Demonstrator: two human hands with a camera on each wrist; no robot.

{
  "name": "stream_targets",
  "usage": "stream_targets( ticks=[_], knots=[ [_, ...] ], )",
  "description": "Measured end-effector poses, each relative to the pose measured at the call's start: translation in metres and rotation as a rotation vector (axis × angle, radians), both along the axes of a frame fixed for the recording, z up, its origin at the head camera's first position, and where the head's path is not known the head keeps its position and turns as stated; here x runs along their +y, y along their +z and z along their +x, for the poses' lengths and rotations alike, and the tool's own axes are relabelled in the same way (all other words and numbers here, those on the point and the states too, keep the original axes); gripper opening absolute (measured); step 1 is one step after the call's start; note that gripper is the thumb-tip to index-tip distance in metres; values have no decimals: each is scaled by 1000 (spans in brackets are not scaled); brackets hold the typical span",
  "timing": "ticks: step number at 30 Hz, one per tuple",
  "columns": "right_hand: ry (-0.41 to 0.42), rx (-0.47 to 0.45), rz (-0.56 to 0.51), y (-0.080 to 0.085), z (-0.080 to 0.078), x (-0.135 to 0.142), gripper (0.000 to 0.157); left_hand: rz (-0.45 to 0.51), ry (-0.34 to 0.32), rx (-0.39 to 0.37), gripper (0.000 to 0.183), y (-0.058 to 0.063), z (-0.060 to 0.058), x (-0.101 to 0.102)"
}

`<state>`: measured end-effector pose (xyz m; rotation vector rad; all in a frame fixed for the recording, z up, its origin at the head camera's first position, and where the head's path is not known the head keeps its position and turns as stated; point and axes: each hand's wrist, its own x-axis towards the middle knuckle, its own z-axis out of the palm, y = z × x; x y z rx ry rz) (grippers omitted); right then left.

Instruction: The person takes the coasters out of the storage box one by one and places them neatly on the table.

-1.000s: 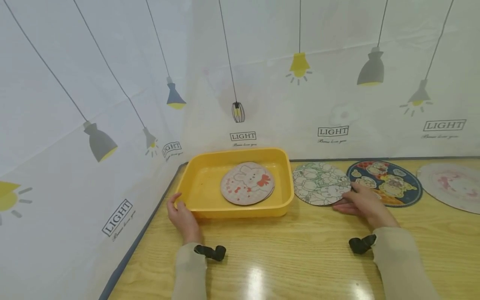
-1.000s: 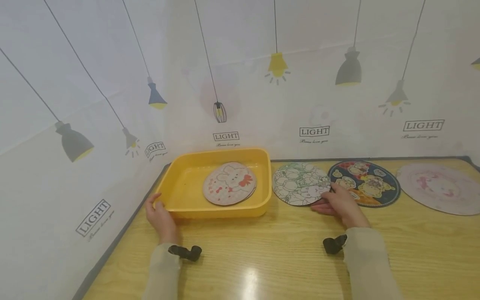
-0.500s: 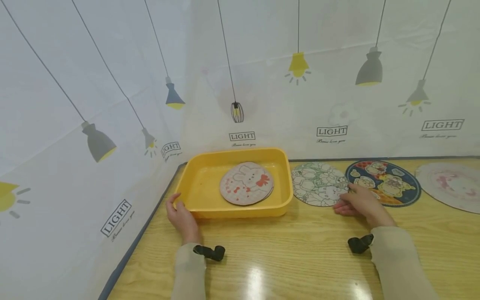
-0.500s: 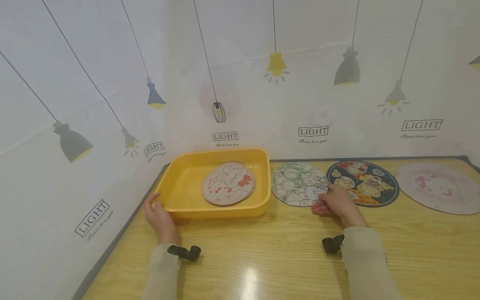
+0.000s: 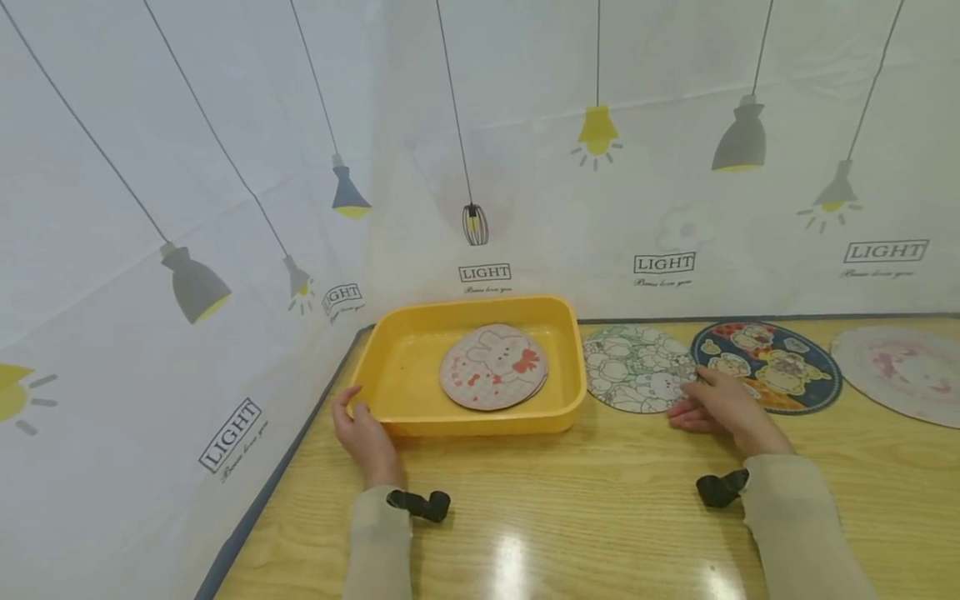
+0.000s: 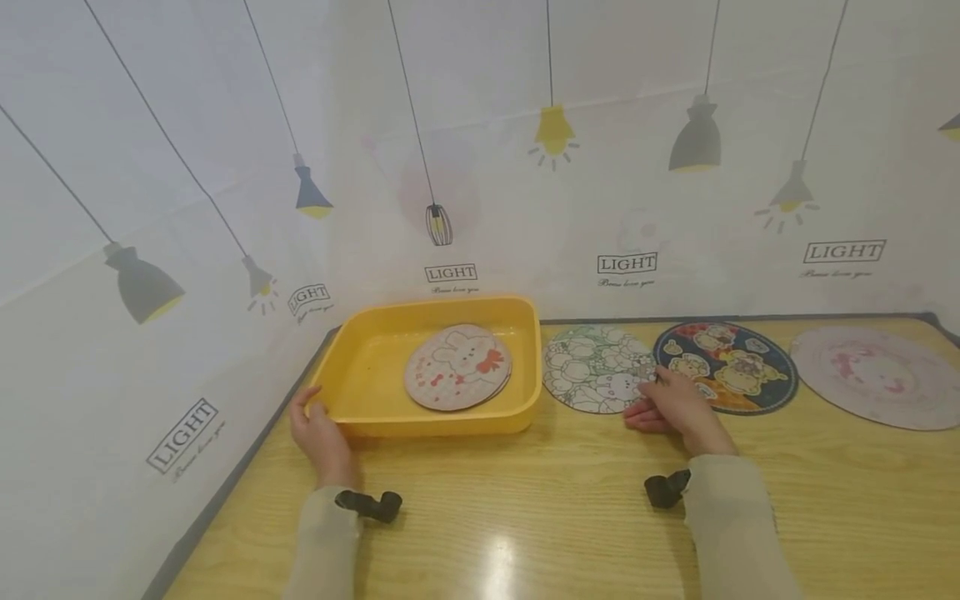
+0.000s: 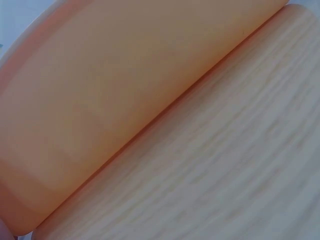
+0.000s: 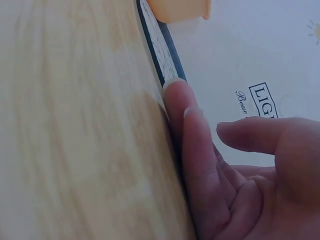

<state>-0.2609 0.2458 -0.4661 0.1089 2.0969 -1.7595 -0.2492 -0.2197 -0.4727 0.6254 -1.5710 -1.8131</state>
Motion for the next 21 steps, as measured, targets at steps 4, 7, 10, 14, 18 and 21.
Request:
stream_targets(
  ticks=[4,7,10,14,18,21],
  knots=[
    [4,-4,5,0,0,0,67,-7,0,4,30,0,0,0],
    [5,-5,23,1,0,0,66,-14,0,1,30,-1,0,0],
    [8,-6,42,1,0,-1,66,-20,4,-1,30,-1,0,-1],
    [8,-7,52,2,0,-1,68,-18,8,5,30,-1,0,0],
    [7,-8,47,1,0,-1,68,-9,12,12,29,0,0,0],
    [12,-5,40,1,1,-1,69,-8,11,14,30,0,0,0]
  ],
)
